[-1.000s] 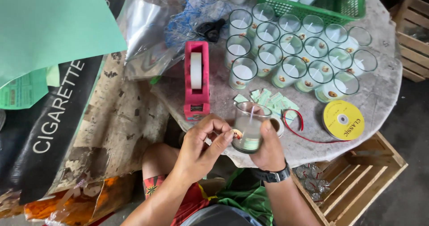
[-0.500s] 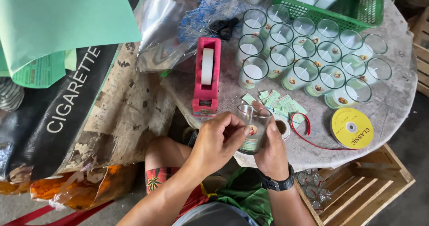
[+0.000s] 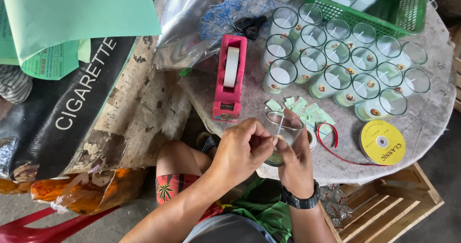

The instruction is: Applying small labels to glass candle jars and using a tape dispenser at a workstation.

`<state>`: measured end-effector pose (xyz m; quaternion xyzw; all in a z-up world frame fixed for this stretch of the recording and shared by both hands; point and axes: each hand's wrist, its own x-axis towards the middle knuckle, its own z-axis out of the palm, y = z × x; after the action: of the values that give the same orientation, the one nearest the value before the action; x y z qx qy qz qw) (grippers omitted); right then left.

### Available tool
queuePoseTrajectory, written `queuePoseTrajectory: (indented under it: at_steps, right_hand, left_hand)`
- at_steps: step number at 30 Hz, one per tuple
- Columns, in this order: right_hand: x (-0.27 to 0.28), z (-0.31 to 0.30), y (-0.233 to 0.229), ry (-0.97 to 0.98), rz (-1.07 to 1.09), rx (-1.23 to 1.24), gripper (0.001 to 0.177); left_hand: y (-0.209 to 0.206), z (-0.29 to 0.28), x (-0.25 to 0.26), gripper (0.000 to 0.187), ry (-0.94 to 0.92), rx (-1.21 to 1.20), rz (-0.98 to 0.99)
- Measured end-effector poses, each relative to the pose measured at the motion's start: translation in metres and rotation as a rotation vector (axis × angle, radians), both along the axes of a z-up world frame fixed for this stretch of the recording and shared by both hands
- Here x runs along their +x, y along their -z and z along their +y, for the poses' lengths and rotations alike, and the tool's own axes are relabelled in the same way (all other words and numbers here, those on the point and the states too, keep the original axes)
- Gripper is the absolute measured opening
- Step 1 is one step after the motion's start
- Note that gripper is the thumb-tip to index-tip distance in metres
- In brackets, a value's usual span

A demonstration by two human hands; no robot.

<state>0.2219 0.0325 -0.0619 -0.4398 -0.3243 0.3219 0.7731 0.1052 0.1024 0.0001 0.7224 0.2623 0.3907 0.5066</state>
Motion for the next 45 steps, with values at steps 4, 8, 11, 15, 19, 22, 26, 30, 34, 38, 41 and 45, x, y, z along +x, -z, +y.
queuePoseTrajectory:
  at_steps: [4, 8, 11, 15, 19, 22, 26, 30, 34, 38, 41, 45]
  right_hand:
    - [-0.015, -0.006, -0.034, 0.031, 0.010, -0.176, 0.083]
    - [-0.018, -0.011, -0.041, -0.061, -0.051, -0.098, 0.078]
    - [-0.017, -0.014, -0.044, -0.055, -0.132, -0.108, 0.076]
    - [-0.018, -0.015, -0.037, -0.026, -0.048, -0.011, 0.077]
    - [-0.019, -0.016, -0.036, -0.051, -0.017, -0.024, 0.077]
    - [-0.022, -0.015, -0.037, -0.040, 0.057, -0.038, 0.081]
    - [-0.017, -0.014, -0.031, -0.087, 0.076, -0.043, 0.091]
    - [-0.014, -0.015, -0.029, -0.135, 0.057, -0.047, 0.081]
    - [-0.013, -0.015, -0.037, -0.148, -0.004, -0.076, 0.076]
    - [-0.016, -0.015, -0.038, -0.113, -0.071, -0.130, 0.075]
    - [-0.014, -0.016, -0.032, -0.122, 0.042, -0.136, 0.077]
    - [-0.015, -0.017, -0.033, -0.167, 0.114, -0.117, 0.075]
  left_hand:
    - [-0.001, 0.004, -0.004, 0.026, 0.070, -0.017, 0.009]
    - [-0.003, 0.009, -0.005, 0.031, 0.175, -0.001, 0.046]
    - [-0.005, 0.012, -0.004, 0.036, 0.213, 0.007, 0.089]
    - [-0.006, 0.017, -0.004, 0.027, 0.331, -0.036, 0.013]
    - [0.004, 0.014, -0.001, 0.030, 0.283, -0.056, 0.047]
    - [0.000, 0.009, -0.001, 0.036, 0.225, -0.032, 0.076]
    - [0.000, 0.009, 0.001, 0.039, 0.177, -0.065, 0.121]
    - [0.001, 0.006, 0.003, 0.041, 0.117, -0.074, 0.146]
    - [0.004, 0.015, 0.003, 0.041, 0.187, -0.202, 0.102]
    - [0.008, 0.024, 0.003, 0.044, 0.370, -0.328, 0.103]
    - [0.009, 0.026, 0.001, 0.041, 0.396, -0.331, 0.102]
    - [0.003, 0.021, -0.003, 0.036, 0.345, -0.144, 0.221]
